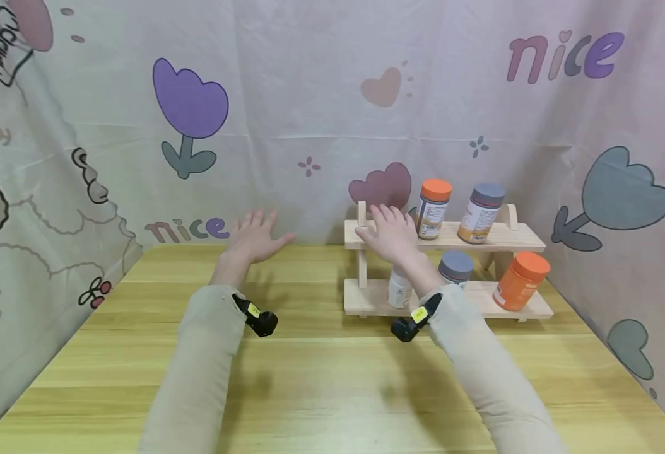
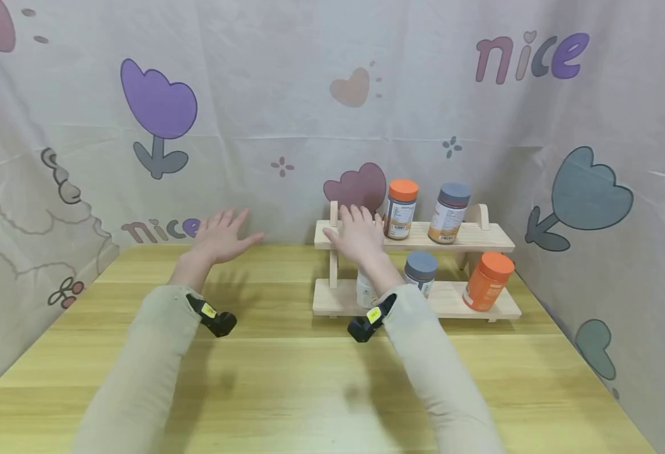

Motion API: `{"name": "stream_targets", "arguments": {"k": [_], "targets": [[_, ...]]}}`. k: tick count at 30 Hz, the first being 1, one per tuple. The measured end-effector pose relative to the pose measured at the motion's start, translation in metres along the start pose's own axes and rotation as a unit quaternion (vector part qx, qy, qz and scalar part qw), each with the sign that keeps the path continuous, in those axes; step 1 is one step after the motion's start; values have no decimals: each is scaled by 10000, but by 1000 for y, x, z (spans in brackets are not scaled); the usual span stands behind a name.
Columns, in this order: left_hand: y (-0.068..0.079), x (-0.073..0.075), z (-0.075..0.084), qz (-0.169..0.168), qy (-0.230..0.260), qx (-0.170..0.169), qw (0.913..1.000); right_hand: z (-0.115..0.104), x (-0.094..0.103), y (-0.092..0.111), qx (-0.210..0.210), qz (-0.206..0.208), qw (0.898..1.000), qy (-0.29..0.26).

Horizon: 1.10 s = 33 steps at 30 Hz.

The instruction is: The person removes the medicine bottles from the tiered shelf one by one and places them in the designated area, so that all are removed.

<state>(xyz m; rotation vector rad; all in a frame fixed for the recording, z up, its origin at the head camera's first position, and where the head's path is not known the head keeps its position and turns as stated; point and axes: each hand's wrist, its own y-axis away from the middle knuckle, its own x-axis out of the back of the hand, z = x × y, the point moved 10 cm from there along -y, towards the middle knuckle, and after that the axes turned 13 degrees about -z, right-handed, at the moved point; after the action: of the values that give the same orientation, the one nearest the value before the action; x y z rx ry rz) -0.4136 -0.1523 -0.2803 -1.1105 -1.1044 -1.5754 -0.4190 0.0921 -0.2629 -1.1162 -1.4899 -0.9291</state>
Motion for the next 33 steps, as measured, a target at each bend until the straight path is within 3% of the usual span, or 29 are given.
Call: {"name": "stream_targets", "arguments": {"k": [5, 10, 13, 17, 22, 25, 28, 32, 33], "targets": [[7, 8, 15, 105, 15, -304, 9995, -5, 23, 23, 489, 460, 9975, -203], [19, 11, 29, 314, 151, -565, 9978, 0, 36, 53, 874, 641, 9930, -468], [28, 13, 38, 588, 457, -787, 9941, 13, 37, 71, 1019, 661, 9876, -993], [40, 9, 48, 977, 1084, -1104, 9831, 40, 36, 98, 974, 692, 9761, -1818], [50, -7, 49, 1021, 2034, -1204, 9663, 78, 39, 137, 909, 975, 9539, -2691], [55, -21, 49, 894, 2590, -1132, 9550, 99, 41, 159, 988, 1148, 9405, -3040], [57, -35, 50, 710, 3028, -1068, 9444, 126, 44, 180, 899, 1584, 9285, -3235], [57, -52, 54, 444, 3371, -1015, 9349, 169, 48, 205, 735, 2193, 8904, -3921], [56, -56, 55, 398, 3431, -1019, 9329, 180, 47, 210, 758, 2264, 8737, -4238]]}}
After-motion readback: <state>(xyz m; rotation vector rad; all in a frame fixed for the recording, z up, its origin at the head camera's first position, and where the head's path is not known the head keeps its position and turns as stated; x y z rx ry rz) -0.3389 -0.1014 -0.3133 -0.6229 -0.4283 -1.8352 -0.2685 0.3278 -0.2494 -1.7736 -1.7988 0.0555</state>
